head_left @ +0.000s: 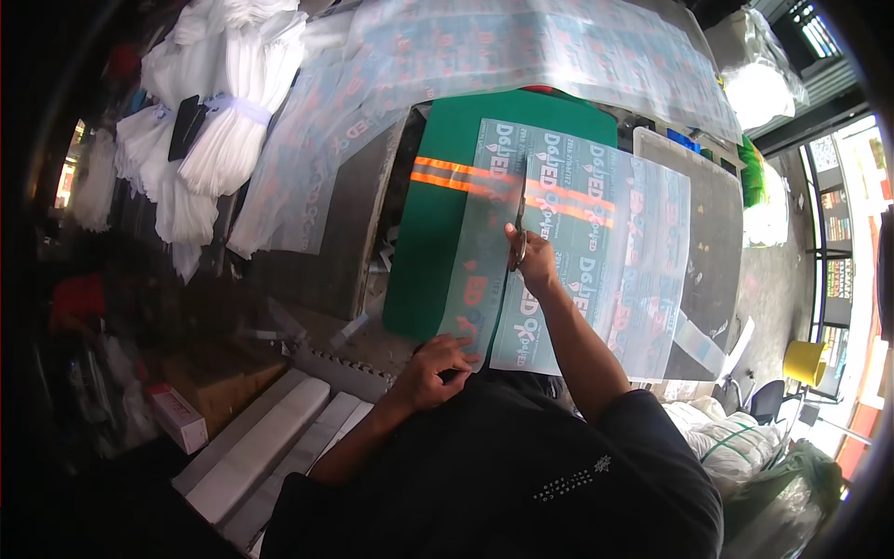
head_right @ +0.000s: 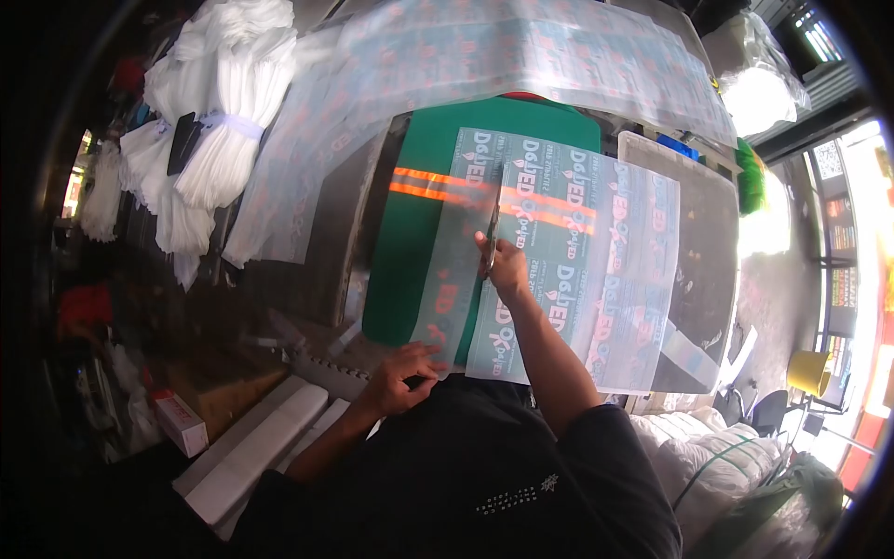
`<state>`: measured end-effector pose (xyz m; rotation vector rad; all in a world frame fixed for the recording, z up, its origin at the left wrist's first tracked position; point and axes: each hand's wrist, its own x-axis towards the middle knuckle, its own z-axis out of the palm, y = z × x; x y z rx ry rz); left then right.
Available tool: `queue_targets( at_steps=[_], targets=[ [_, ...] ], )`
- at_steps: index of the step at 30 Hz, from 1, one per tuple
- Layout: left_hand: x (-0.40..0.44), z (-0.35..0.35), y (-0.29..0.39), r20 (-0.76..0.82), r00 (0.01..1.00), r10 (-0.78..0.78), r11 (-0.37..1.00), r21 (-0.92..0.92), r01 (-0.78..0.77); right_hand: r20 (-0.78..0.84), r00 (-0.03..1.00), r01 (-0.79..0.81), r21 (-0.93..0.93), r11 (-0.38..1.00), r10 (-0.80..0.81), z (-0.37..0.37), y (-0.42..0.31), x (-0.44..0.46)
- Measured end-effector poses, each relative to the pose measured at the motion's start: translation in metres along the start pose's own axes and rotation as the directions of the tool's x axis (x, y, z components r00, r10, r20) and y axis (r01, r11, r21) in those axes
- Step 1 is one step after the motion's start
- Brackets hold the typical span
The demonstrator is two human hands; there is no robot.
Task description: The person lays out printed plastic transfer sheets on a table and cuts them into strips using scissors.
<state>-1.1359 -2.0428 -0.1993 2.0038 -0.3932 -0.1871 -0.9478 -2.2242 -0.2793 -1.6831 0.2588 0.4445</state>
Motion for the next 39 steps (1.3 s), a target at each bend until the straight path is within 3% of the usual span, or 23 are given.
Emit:
queue_targets(
  at_steps=[9, 12, 19, 22, 27, 39],
  targets=[
    [-0.001, -0.001, 0.007, 0.006, 1.000, -0.008, 1.000, 0.016, 0.008, 0.050, 0.996, -0.074, 0.081, 0.994, 0.070, -0.008, -0.016, 0.017],
    [-0.001, 0.000, 0.009, -0.017, 1.000, -0.014, 1.000, 0.012, 0.014, 0.017, 1.000, -0.001, 0.029, 1.000, 0.000, -0.006, -0.009, 0.022],
    [-0.004, -0.002, 0.012, 0.009, 0.999, -0.044, 0.999, -0.015, 0.044, 0.017, 1.000, -0.028, 0.107, 0.994, 0.026, -0.006, -0.009, 0.036],
    [-0.008, 0.001, 0.011, 0.003, 0.999, -0.041, 0.999, -0.021, 0.041, 0.100, 0.994, -0.058, 0.158, 0.986, 0.043, -0.013, -0.015, 0.043],
    [-0.008, 0.000, 0.011, -0.006, 0.999, -0.040, 0.999, -0.028, 0.039, 0.041, 0.997, 0.063, 0.043, 0.997, -0.065, -0.008, -0.019, 0.043],
    [-0.011, -0.004, 0.014, -0.020, 0.998, -0.061, 0.997, -0.041, 0.060, 0.030, 0.996, 0.075, 0.121, 0.990, -0.079, -0.009, -0.017, 0.072]
  ],
)
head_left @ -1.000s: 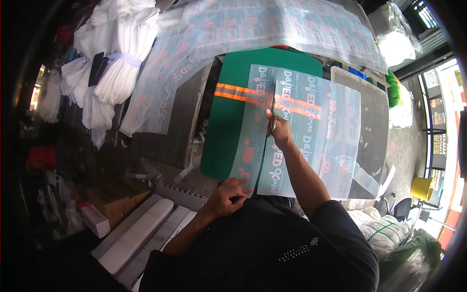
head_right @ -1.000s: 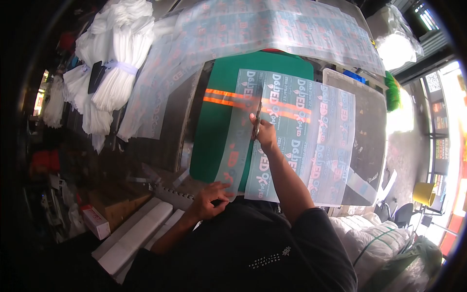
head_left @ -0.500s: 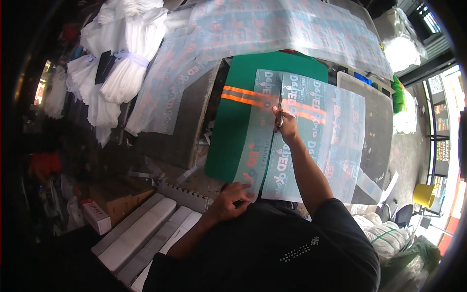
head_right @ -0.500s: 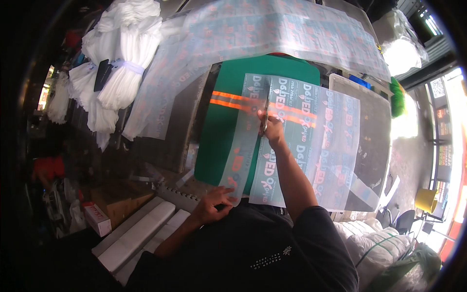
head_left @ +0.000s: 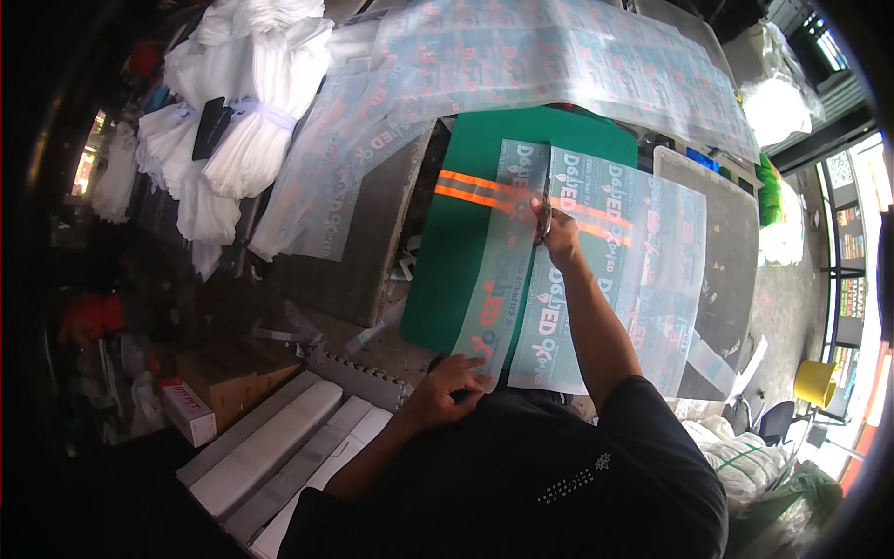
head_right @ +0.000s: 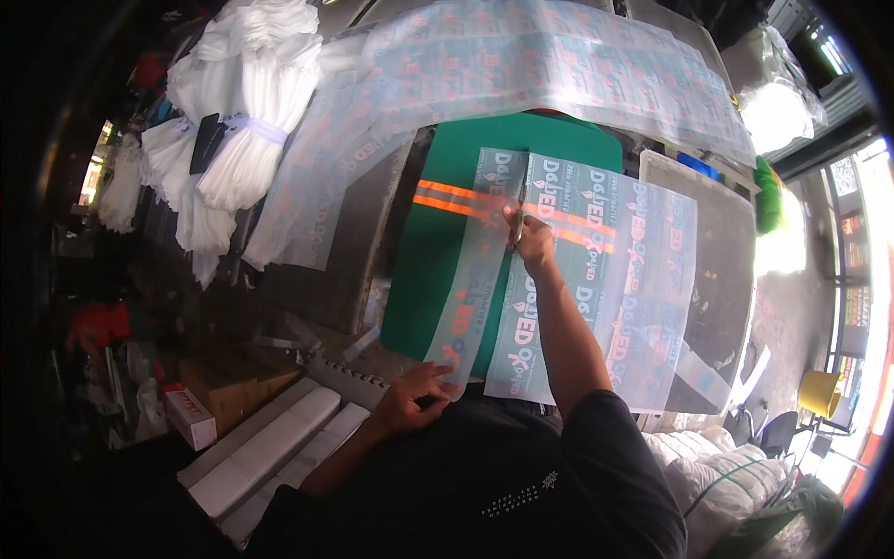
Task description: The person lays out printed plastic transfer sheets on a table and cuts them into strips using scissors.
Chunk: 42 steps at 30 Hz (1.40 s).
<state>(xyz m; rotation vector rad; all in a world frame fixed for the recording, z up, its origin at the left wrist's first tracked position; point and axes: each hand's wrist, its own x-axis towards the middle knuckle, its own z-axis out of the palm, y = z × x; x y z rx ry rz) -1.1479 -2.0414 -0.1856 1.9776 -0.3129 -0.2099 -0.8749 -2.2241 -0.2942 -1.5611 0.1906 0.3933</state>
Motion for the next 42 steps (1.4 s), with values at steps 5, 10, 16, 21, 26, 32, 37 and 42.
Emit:
queue_targets(
  at_steps=[5, 10, 16, 21, 26, 32, 37, 42],
  targets=[
    [0.001, -0.009, -0.001, -0.002, 0.999, 0.036, 0.998, 0.044, -0.036, -0.030, 0.998, -0.060, 0.035, 0.998, 0.061, 0.002, -0.005, 0.005],
    [0.006, -0.032, -0.005, 0.032, 0.999, 0.011, 0.938, 0.346, -0.021, -0.004, 0.999, 0.053, 0.044, 0.998, -0.053, 0.000, 0.008, 0.026],
    [-0.002, -0.071, -0.016, -0.066, 0.996, 0.060, 0.873, 0.487, -0.020, -0.142, 0.990, -0.029, -0.047, 0.998, 0.022, 0.017, -0.008, 0.013],
    [-0.005, -0.117, -0.016, -0.151, 0.987, 0.053, 0.862, 0.506, 0.031, -0.268, 0.962, -0.001, -0.218, 0.976, -0.059, 0.050, 0.003, -0.007],
    [0.012, -0.177, -0.021, -0.273, 0.955, 0.116, 0.881, 0.473, 0.028, -0.304, 0.951, -0.089, -0.087, 0.992, 0.059, 0.082, 0.024, -0.066],
    [0.064, -0.249, -0.037, -0.051, 0.967, 0.248, 0.896, 0.392, -0.209, -0.363, 0.922, -0.094, 0.127, 0.987, 0.135, 0.094, 0.040, -0.109],
    [0.111, -0.324, -0.049, -0.115, 0.928, 0.353, 0.871, 0.402, -0.282, -0.476, 0.866, -0.019, 0.281, 0.959, 0.157, 0.093, 0.046, -0.130],
    [0.106, -0.402, -0.123, -0.391, 0.853, 0.344, 0.841, 0.532, -0.095, -0.535, 0.829, 0.023, 0.327, 0.945, 0.165, 0.094, 0.055, -0.152]
  ],
)
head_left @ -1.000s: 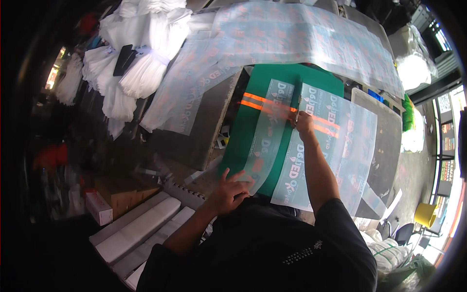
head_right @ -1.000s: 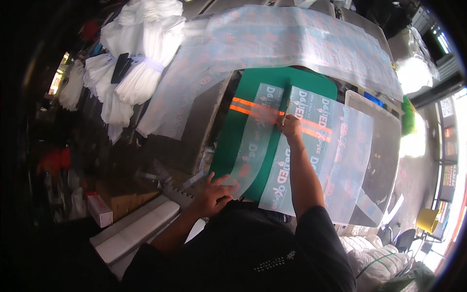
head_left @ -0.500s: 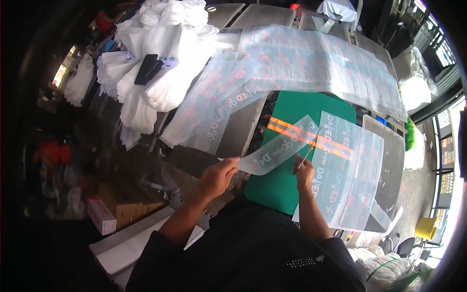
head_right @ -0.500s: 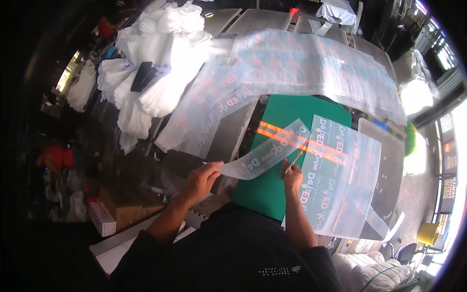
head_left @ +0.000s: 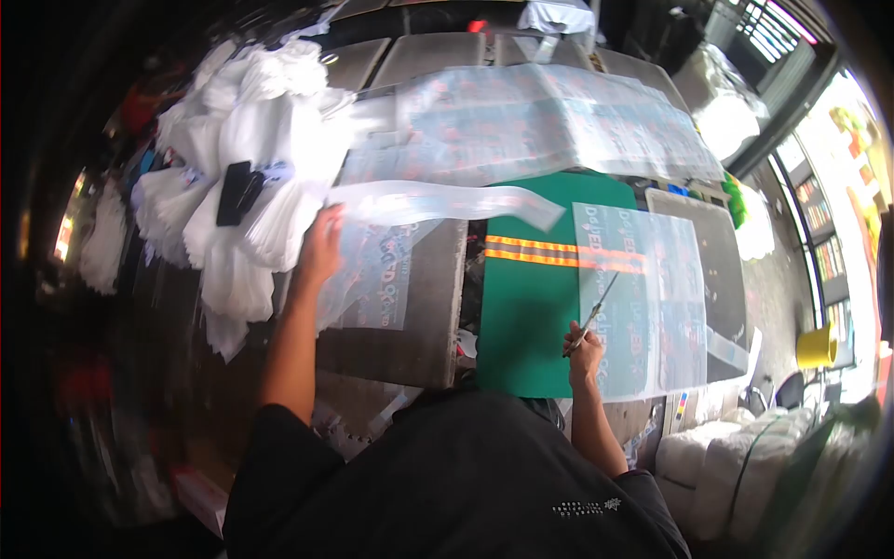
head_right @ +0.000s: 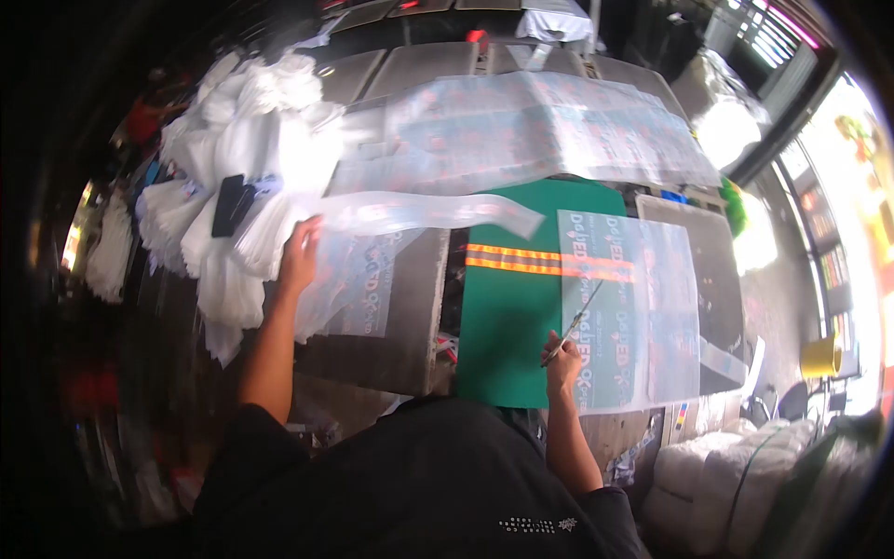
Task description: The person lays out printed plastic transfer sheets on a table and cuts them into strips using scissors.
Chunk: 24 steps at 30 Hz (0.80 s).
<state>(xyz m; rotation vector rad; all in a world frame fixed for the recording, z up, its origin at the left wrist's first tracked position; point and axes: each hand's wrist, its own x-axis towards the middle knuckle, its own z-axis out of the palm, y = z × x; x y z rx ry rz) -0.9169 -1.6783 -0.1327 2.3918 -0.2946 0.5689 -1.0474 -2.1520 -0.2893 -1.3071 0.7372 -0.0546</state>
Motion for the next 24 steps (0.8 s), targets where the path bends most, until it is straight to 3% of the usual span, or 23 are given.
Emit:
queue_targets(
  at_steps=[3, 5, 10, 15, 17, 18, 19, 21, 22, 24],
  targets=[
    [-0.046, -0.002, -0.058, -0.084, 0.984, -0.158, 0.987, 0.022, 0.160, -0.037, 0.999, -0.012, -0.002, 1.000, 0.011, -0.004, -0.003, -0.008],
    [-0.080, -0.002, -0.069, -0.052, 0.966, -0.255, 0.964, 0.062, 0.258, -0.023, 0.999, -0.032, -0.022, 0.999, 0.031, -0.006, -0.007, -0.012],
    [-0.150, 0.015, -0.112, -0.131, 0.932, -0.339, 0.941, -0.037, 0.337, -0.057, 0.998, -0.038, -0.109, 0.993, 0.032, -0.005, -0.013, -0.015],
    [-0.173, 0.020, -0.121, -0.123, 0.894, -0.430, 0.902, -0.017, 0.432, 0.026, 0.998, -0.047, -0.147, 0.988, 0.051, -0.007, -0.019, -0.021],
    [-0.174, 0.018, -0.120, -0.072, 0.882, -0.465, 0.870, 0.150, 0.470, 0.034, 0.998, -0.053, -0.168, 0.984, 0.059, -0.015, -0.022, -0.023],
    [-0.172, 0.015, -0.118, 0.021, 0.804, -0.595, 0.794, 0.175, 0.583, 0.027, 0.998, -0.054, -0.185, 0.981, 0.060, -0.018, -0.027, -0.026],
    [-0.174, 0.017, -0.112, 0.020, 0.804, -0.594, 0.793, 0.181, 0.582, 0.020, 0.998, -0.056, -0.199, 0.978, 0.061, -0.023, -0.028, -0.027],
    [-0.154, 0.025, -0.044, -0.076, 0.666, -0.742, 0.459, 0.666, 0.587, 0.029, 0.999, -0.037, -0.216, 0.976, 0.045, -0.044, -0.021, -0.019],
    [-0.151, 0.037, -0.024, -0.075, 0.670, -0.738, 0.458, 0.673, 0.580, 0.034, 0.999, -0.014, -0.238, 0.971, 0.023, -0.055, -0.017, -0.016],
    [-0.148, 0.062, 0.013, -0.185, 0.805, -0.563, 0.498, 0.702, 0.509, 0.063, 0.997, -0.025, -0.213, 0.977, 0.039, -0.076, -0.025, -0.022]
  ],
)
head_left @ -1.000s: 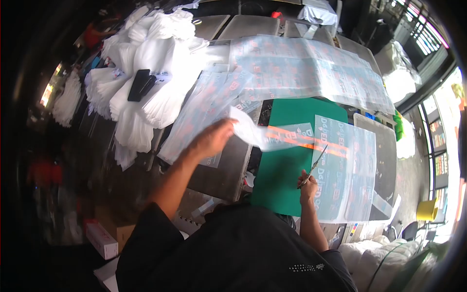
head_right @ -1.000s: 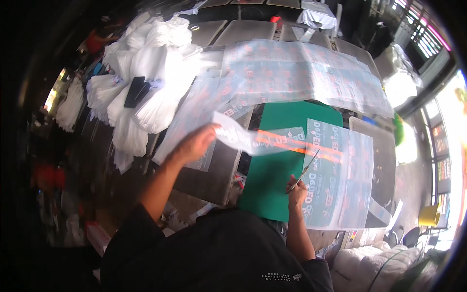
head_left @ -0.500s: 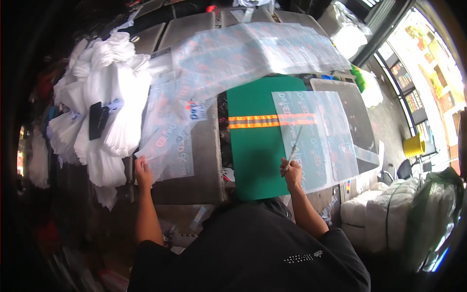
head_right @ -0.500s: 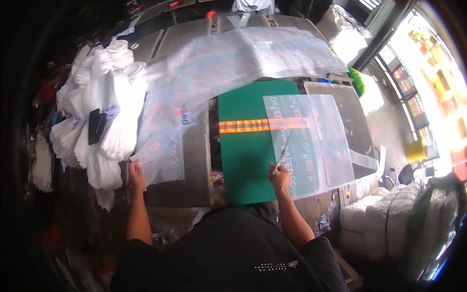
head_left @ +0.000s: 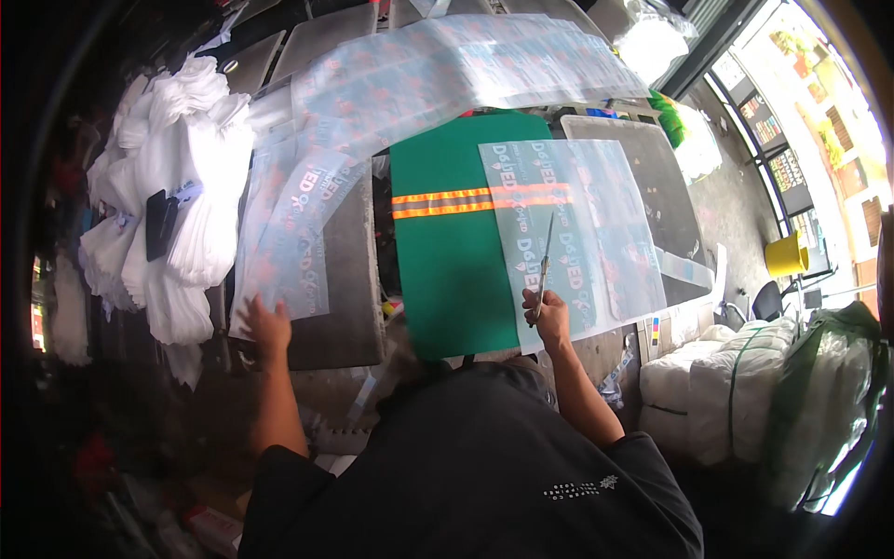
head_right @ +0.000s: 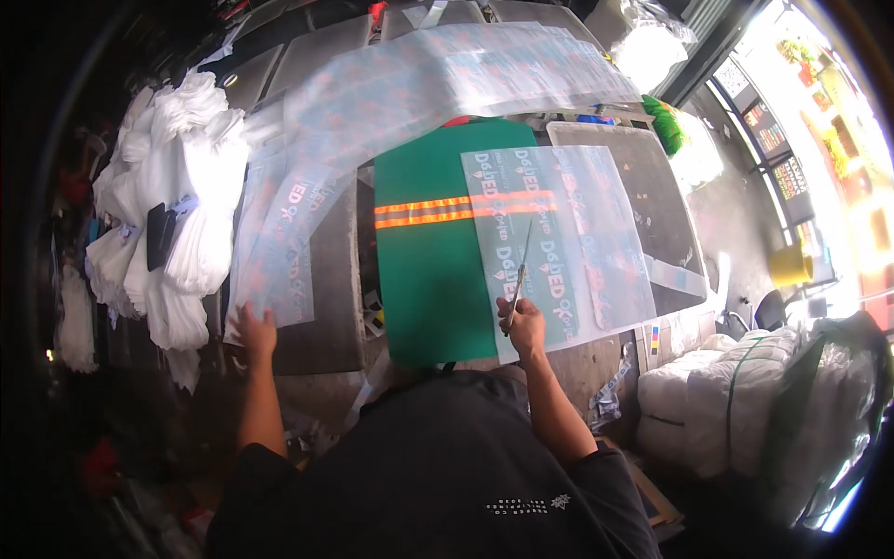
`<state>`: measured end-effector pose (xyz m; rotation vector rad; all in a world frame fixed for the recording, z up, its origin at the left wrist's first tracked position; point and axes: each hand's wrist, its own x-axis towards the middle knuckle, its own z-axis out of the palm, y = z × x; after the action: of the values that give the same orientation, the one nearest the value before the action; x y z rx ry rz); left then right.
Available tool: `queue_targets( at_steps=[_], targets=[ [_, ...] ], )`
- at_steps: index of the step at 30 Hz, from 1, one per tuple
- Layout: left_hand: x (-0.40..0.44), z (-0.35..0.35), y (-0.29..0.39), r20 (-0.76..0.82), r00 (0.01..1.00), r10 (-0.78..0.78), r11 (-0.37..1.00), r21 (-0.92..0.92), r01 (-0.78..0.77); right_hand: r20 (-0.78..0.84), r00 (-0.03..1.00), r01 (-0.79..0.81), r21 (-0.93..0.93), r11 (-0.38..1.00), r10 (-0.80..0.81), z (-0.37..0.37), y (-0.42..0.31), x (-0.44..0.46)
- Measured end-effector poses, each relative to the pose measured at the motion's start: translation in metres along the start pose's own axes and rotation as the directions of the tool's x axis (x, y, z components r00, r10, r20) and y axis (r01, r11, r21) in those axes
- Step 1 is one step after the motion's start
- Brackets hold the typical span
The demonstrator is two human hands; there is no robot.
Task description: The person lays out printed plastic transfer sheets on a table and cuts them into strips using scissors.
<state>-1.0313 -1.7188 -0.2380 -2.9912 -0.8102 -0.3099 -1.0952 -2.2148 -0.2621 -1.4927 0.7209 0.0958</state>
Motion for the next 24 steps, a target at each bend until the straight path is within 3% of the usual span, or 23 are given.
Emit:
queue_targets(
  at_steps=[2, 4, 6, 8, 10, 13, 14, 16, 21, 24],
  targets=[
    [-0.027, 0.017, 0.031, -0.117, 0.915, 0.387, 0.852, -0.333, -0.403, 0.057, 0.998, -0.006, -0.019, 1.000, 0.007, -0.026, 0.001, -0.003],
    [-0.083, -0.027, 0.112, -0.127, 0.756, 0.642, 0.619, -0.495, -0.609, 0.123, 0.992, 0.006, -0.055, 0.998, 0.001, -0.057, 0.015, 0.003],
    [-0.143, -0.042, 0.176, -0.020, 0.558, 0.830, 0.420, -0.636, -0.648, 0.203, 0.979, 0.031, -0.096, 0.995, -0.011, -0.084, 0.020, 0.005],
    [-0.197, -0.024, 0.225, -0.048, 0.241, 0.969, 0.168, -0.586, -0.793, 0.224, 0.974, 0.027, -0.094, 0.995, -0.005, -0.109, 0.014, 0.003],
    [-0.247, -0.020, 0.270, 0.026, 0.088, 0.996, 0.087, -0.577, -0.812, 0.252, 0.968, 0.003, -0.058, 0.998, 0.012, -0.133, 0.010, 0.001],
    [-0.281, 0.005, 0.297, 0.106, 0.060, 0.993, 0.099, -0.413, -0.905, 0.261, 0.965, -0.006, -0.101, 0.995, 0.032, -0.172, 0.007, 0.003],
    [-0.282, 0.003, 0.300, 0.043, 0.154, 0.987, 0.156, -0.475, -0.866, 0.267, 0.963, -0.008, -0.103, 0.995, 0.036, -0.184, 0.007, 0.005],
    [-0.278, 0.002, 0.299, 0.058, 0.203, 0.978, 0.205, -0.486, -0.849, 0.320, 0.947, -0.005, -0.016, 1.000, 0.010, -0.207, 0.011, 0.005],
    [-0.260, -0.010, 0.290, 0.123, 0.398, 0.909, 0.409, -0.448, -0.795, 0.410, 0.911, -0.015, -0.066, 0.998, 0.040, -0.232, -0.001, 0.002],
    [-0.239, -0.011, 0.299, 0.098, 0.465, 0.880, 0.463, -0.400, -0.791, 0.511, 0.858, -0.010, -0.064, 0.998, 0.042, -0.228, 0.002, 0.000]
  ],
)
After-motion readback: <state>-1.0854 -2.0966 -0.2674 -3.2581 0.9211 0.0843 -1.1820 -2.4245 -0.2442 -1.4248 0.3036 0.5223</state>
